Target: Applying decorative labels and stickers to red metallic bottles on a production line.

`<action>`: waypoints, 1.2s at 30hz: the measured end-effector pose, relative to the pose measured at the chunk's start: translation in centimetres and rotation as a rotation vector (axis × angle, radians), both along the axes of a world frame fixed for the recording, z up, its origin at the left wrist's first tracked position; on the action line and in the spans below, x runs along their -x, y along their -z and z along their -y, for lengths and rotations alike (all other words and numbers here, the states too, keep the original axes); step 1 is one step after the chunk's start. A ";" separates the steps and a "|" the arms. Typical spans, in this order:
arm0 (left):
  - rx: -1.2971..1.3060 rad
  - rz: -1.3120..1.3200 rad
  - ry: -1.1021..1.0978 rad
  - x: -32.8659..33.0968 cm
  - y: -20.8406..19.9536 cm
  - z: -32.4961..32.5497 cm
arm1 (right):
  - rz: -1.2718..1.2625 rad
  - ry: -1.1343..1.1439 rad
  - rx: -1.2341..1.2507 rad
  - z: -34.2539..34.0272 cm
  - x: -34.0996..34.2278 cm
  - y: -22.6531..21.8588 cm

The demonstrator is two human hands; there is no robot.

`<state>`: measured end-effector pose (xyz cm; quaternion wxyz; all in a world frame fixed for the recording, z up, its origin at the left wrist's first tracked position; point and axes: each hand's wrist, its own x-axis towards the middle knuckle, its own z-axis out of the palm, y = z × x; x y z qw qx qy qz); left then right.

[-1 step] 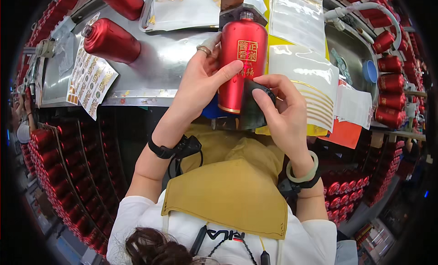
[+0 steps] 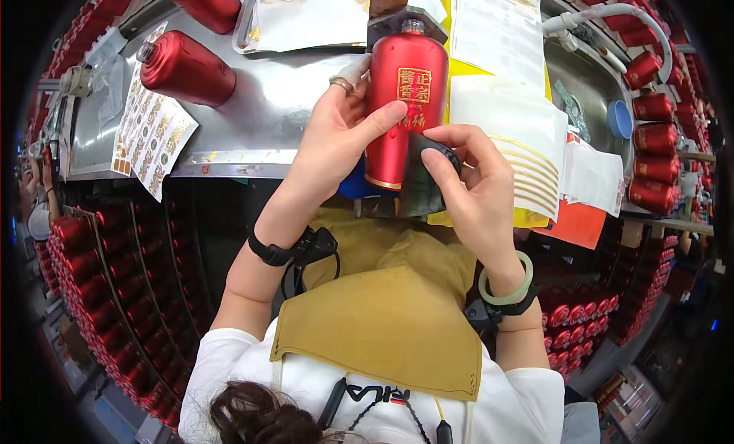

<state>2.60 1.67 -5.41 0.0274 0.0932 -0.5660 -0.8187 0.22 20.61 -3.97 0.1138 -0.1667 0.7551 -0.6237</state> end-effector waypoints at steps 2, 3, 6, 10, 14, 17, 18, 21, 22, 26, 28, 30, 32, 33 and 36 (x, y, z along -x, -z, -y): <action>0.003 -0.006 -0.012 0.0 0.3 0.0 | 0.021 0.010 -0.015 0.2 0.0 -0.1; 0.006 -0.011 -0.025 0.0 0.4 -0.1 | 0.021 0.010 -0.016 0.2 0.0 0.0; 0.000 -0.012 -0.028 0.0 0.3 -0.1 | 0.004 0.017 -0.009 0.3 0.0 0.0; 0.002 0.017 -0.020 -0.1 0.2 -0.1 | -0.036 0.020 -0.028 0.7 -0.1 -0.1; -0.002 0.008 -0.042 0.0 0.3 -0.3 | -0.008 0.018 -0.046 0.7 -0.2 -0.5; 0.025 0.000 -0.046 0.0 0.4 -0.3 | 0.024 0.021 -0.044 0.7 -0.2 -0.6; 0.044 -0.002 -0.042 -0.1 0.5 -0.3 | 0.024 0.020 -0.043 0.6 -0.1 -0.5; -0.047 0.001 -0.057 -0.2 0.7 0.2 | 0.175 -0.056 0.174 -0.4 1.5 -0.8; -0.068 0.064 -0.123 -0.2 1.1 0.4 | 0.137 -0.037 0.219 -1.0 2.8 -0.8; -0.085 0.110 -0.139 -0.5 0.6 1.4 | 0.141 0.037 0.189 -1.1 6.3 -1.0; -0.076 0.071 -0.103 -0.7 0.4 0.8 | 0.253 -0.019 0.193 -0.2 6.8 -0.6; -0.070 0.014 -0.023 -0.7 -0.4 0.0 | 0.326 -0.014 0.195 1.5 6.6 -0.1; 0.011 0.013 -0.034 -0.9 -0.1 -0.6 | 0.285 -0.002 0.127 2.5 6.8 1.2; 0.090 0.013 -0.045 -0.9 0.0 -1.0 | 0.249 0.009 0.116 2.7 6.7 1.7; 0.075 0.014 -0.048 -0.8 -0.4 -1.1 | 0.239 0.002 0.081 2.9 6.7 1.5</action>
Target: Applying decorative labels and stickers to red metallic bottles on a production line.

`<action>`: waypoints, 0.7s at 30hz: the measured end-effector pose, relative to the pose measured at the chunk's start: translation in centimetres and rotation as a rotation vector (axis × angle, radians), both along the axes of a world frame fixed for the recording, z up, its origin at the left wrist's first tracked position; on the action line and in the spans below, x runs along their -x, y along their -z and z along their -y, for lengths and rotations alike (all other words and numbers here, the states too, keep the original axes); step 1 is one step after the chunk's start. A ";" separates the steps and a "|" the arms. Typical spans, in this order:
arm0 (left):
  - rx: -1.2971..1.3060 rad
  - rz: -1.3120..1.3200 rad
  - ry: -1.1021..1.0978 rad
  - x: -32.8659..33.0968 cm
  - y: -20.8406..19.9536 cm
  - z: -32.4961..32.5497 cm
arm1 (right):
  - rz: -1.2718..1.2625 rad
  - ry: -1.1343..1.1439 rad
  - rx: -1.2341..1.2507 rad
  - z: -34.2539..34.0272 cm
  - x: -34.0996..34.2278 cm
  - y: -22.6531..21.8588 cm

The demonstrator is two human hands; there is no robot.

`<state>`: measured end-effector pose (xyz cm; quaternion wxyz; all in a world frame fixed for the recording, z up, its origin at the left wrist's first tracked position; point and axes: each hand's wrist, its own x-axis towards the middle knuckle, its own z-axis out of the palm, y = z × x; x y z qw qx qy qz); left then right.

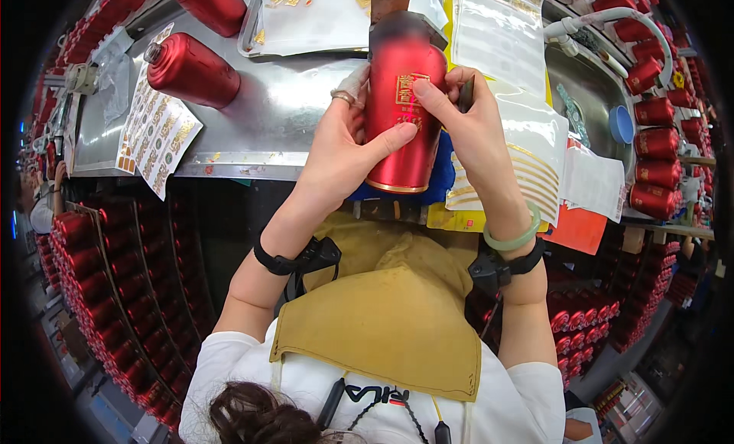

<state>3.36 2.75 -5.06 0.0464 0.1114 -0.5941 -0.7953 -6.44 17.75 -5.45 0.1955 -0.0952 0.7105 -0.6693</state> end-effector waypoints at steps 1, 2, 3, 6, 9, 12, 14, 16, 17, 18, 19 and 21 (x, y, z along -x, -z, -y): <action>0.010 -0.002 0.006 0.0 0.0 0.0 | 0.000 0.000 0.001 0.0 0.0 0.1; 0.011 -0.002 0.006 0.0 0.0 0.0 | -0.008 0.006 0.005 -0.1 0.0 0.2; 0.021 -0.003 0.007 0.0 0.0 0.0 | -0.016 0.012 0.008 -0.1 0.0 0.3; 0.027 -0.001 0.004 0.1 0.2 -0.1 | -0.038 0.021 0.017 0.0 0.1 0.4; -0.026 -0.004 0.014 0.1 0.4 0.4 | 0.016 0.010 0.023 -0.1 0.1 -0.2; -0.152 0.003 0.024 0.2 -0.3 0.8 | 0.057 0.016 0.011 -0.1 0.2 -0.8; -0.195 -0.013 0.020 0.2 0.0 0.8 | 0.019 0.007 0.004 -0.1 0.3 -0.4; -0.166 -0.014 0.029 0.0 -0.1 0.8 | -0.019 -0.003 -0.003 -0.1 0.3 -0.6; -0.137 -0.014 0.038 0.0 -0.1 0.8 | 0.015 -0.002 0.007 0.0 0.2 -1.2; -0.138 -0.014 0.038 0.0 0.0 0.9 | 0.049 -0.002 0.017 0.0 0.2 -1.5; -0.147 -0.011 0.038 -0.1 0.2 0.9 | 0.047 -0.003 0.017 0.0 0.2 -1.5; -0.157 -0.011 0.037 -0.2 0.4 0.8 | 0.021 -0.012 -0.006 0.0 0.2 -1.3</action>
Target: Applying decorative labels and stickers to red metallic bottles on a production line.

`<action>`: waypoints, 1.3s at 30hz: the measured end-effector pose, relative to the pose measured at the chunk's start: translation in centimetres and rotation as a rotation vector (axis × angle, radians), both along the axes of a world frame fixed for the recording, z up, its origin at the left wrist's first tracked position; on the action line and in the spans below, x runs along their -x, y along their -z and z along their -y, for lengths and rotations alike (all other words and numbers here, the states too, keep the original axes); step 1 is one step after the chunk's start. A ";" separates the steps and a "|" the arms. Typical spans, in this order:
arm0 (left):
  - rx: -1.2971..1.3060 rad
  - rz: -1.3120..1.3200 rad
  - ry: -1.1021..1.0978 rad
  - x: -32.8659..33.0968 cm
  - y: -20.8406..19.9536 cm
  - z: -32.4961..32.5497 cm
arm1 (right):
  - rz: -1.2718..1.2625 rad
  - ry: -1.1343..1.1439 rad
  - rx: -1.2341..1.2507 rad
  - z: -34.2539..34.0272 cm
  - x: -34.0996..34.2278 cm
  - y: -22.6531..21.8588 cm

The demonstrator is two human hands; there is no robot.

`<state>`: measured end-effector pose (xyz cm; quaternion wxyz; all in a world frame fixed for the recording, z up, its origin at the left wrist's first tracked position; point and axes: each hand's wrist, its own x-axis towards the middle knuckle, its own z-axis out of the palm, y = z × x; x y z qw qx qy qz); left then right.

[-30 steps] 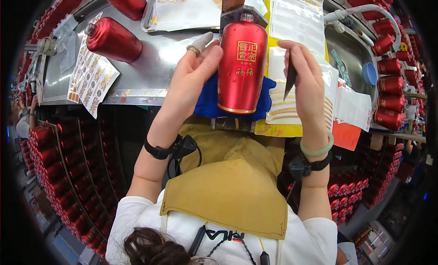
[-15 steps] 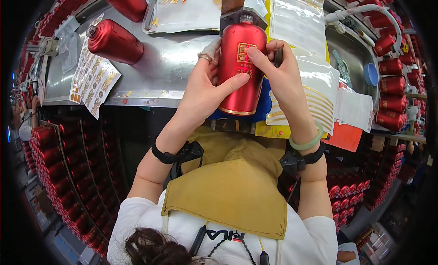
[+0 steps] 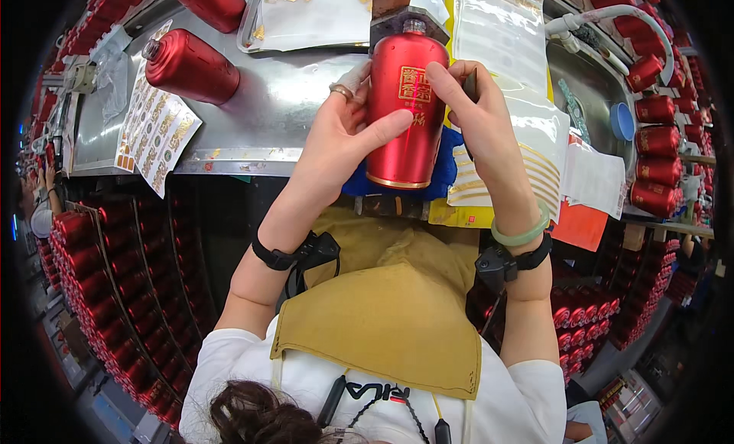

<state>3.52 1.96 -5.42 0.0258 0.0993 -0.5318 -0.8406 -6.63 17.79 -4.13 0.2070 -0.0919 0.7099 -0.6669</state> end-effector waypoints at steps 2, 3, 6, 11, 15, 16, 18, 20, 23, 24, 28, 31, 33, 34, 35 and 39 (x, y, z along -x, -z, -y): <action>0.103 0.009 -0.009 0.1 0.0 -0.3 | 0.016 -0.008 0.016 -0.1 0.3 0.3; 0.098 0.023 -0.021 0.2 -0.1 -0.5 | 0.004 -0.005 0.003 -0.2 0.4 0.4; 0.143 0.025 -0.047 0.2 0.2 -0.9 | -0.020 -0.003 0.011 0.0 0.3 1.0; 0.164 -0.009 -0.063 0.2 0.3 -1.1 | -0.014 -0.003 0.022 0.0 0.4 1.2; 0.184 0.011 -0.065 0.2 0.3 -1.2 | -0.022 -0.004 0.040 -0.1 0.5 1.4; 0.184 0.011 -0.065 0.2 0.2 -1.2 | -0.025 -0.002 0.026 -0.1 0.5 1.4; 0.188 0.003 -0.072 0.2 0.0 -1.3 | -0.025 -0.001 0.038 -0.1 0.5 1.6; 0.174 0.003 -0.072 0.2 0.0 -1.3 | -0.026 -0.001 0.050 -0.1 0.5 1.6; 0.152 0.001 -0.069 0.3 0.1 -1.2 | -0.031 -0.002 0.031 -0.2 0.5 1.4; 0.144 0.000 -0.067 0.3 0.1 -1.1 | -0.024 -0.013 0.046 -0.3 0.6 1.4; 0.148 0.014 -0.071 0.3 0.0 -1.1 | -0.027 -0.014 0.065 -0.4 0.7 1.8; 0.146 0.019 -0.080 0.3 -0.2 -1.1 | -0.059 -0.032 0.028 -0.3 0.7 1.6; 0.156 0.014 -0.076 0.3 -0.3 -1.0 | -0.007 -0.050 0.043 -0.7 1.1 -0.4; 0.156 0.013 -0.077 0.3 -0.4 -1.1 | 0.044 -0.064 0.060 -0.9 1.3 -1.2; 0.166 0.018 -0.076 0.2 -0.4 -1.1 | -0.334 -0.067 -0.059 -1.1 1.6 -1.3; 0.214 0.020 -0.095 0.3 -0.3 -1.4 | -0.853 -0.087 -0.186 0.0 2.2 -4.5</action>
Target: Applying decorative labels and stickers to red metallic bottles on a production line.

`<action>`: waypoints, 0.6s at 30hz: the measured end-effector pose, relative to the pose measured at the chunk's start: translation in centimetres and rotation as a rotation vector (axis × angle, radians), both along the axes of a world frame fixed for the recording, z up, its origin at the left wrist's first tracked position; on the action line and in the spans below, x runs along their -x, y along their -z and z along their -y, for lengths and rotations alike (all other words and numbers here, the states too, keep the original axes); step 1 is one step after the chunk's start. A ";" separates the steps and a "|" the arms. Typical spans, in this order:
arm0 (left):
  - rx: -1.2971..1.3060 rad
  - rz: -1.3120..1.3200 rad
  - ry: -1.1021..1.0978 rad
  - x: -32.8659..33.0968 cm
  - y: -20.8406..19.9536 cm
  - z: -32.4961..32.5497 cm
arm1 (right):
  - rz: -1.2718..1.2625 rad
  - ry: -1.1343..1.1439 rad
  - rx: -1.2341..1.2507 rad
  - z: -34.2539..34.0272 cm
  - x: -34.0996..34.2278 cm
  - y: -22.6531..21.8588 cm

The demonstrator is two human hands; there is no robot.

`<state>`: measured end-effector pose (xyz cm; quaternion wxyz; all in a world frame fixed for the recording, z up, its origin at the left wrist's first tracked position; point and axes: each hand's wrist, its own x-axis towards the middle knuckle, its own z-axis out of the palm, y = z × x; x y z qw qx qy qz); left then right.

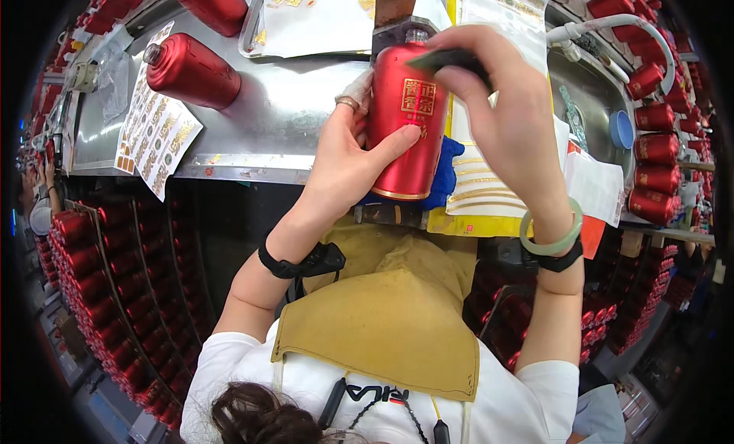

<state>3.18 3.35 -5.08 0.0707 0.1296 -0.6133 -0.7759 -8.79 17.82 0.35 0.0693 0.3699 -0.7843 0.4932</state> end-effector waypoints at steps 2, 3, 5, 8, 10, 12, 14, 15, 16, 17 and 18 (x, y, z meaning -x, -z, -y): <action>0.000 0.016 0.012 0.0 0.1 0.2 | -0.175 -0.404 -0.274 0.4 -0.4 -0.9; 0.005 0.038 0.022 0.0 0.2 0.2 | -0.282 -0.358 -0.345 0.9 -0.1 -0.9; 0.035 0.022 0.005 0.0 -0.3 0.1 | -0.389 -0.203 -0.307 1.3 1.6 -0.7; -0.053 0.018 0.059 -0.2 0.0 0.9 | -0.625 -0.145 -0.157 0.7 4.4 -0.3; -0.109 0.027 0.014 -0.5 0.6 1.9 | -0.693 -0.212 -0.102 -0.6 3.6 2.2; -0.144 0.044 -0.062 -0.2 0.6 2.5 | -0.698 -0.326 -0.087 -3.1 0.5 4.2; -0.143 0.042 -0.086 0.0 1.2 3.6 | -0.560 -0.493 -0.128 -4.2 -2.3 2.9; -0.140 0.042 -0.105 -0.1 1.4 3.9 | -0.494 -0.566 -0.175 -4.2 -2.8 2.3; -0.134 0.055 -0.079 0.1 0.9 3.6 | -0.400 -0.474 -0.117 -3.2 -2.5 2.3; -0.134 0.056 -0.076 0.1 0.6 3.2 | -0.402 -0.353 -0.100 -2.2 -1.0 3.0; -0.149 0.051 -0.075 0.1 0.4 2.9 | -0.512 -0.229 -0.109 -1.2 1.0 3.0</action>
